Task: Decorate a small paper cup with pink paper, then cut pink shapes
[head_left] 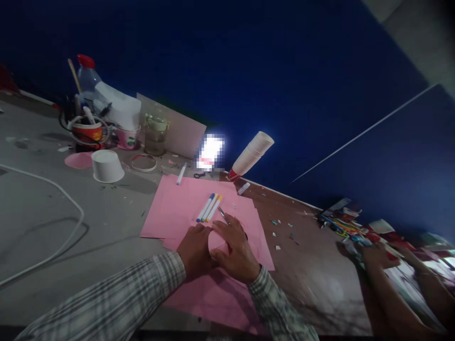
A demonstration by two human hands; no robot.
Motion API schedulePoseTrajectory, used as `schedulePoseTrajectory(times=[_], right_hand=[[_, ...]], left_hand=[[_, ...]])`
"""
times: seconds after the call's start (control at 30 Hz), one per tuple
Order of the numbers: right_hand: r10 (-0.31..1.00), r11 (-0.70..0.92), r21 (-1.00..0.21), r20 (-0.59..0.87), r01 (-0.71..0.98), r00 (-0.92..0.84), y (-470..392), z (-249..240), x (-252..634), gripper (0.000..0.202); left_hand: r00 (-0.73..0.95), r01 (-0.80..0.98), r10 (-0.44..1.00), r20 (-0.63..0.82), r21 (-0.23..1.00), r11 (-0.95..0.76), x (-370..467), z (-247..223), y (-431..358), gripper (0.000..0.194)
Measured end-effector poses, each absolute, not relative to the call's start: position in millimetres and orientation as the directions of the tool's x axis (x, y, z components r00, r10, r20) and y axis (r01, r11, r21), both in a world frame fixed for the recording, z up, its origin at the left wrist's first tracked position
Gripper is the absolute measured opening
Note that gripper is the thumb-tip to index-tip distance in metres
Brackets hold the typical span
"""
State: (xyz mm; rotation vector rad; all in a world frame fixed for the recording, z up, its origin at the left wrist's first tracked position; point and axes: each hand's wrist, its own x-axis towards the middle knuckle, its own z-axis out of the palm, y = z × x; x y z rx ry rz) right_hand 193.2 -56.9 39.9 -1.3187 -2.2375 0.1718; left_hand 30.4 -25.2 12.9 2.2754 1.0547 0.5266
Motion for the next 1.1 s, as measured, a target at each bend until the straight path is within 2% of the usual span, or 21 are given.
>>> schedulePoseTrajectory(times=[0.23,0.37,0.6,0.83,1.1], right_hand=[[0.867,0.484,-0.366,0.326,0.795,-0.378,-57.2,42.7,193.3,0.052],[0.854,0.503,-0.421,0.376,0.755,-0.36,-57.9,46.2,191.3,0.061],[0.895,0.429,-0.489,0.345,0.759,-0.283,-56.7,44.4,186.5,0.029],[0.927,0.348,-0.413,0.288,0.842,-0.241,-58.7,53.6,175.4,0.023],[0.934,0.319,-0.387,0.283,0.865,-0.217,-57.8,56.5,168.6,0.018]], left_hand=[[0.596,0.554,0.796,0.11,0.66,-0.506,30.4,12.9,-25.4,0.059],[0.613,0.55,0.783,0.106,0.655,-0.519,29.8,14.5,-25.1,0.056],[0.638,0.542,0.761,0.118,0.634,-0.552,32.1,5.8,-24.5,0.049],[0.646,0.516,0.749,0.146,0.64,-0.569,31.5,3.7,-23.6,0.043],[0.648,0.52,0.747,0.148,0.63,-0.576,31.7,0.9,-22.7,0.045]])
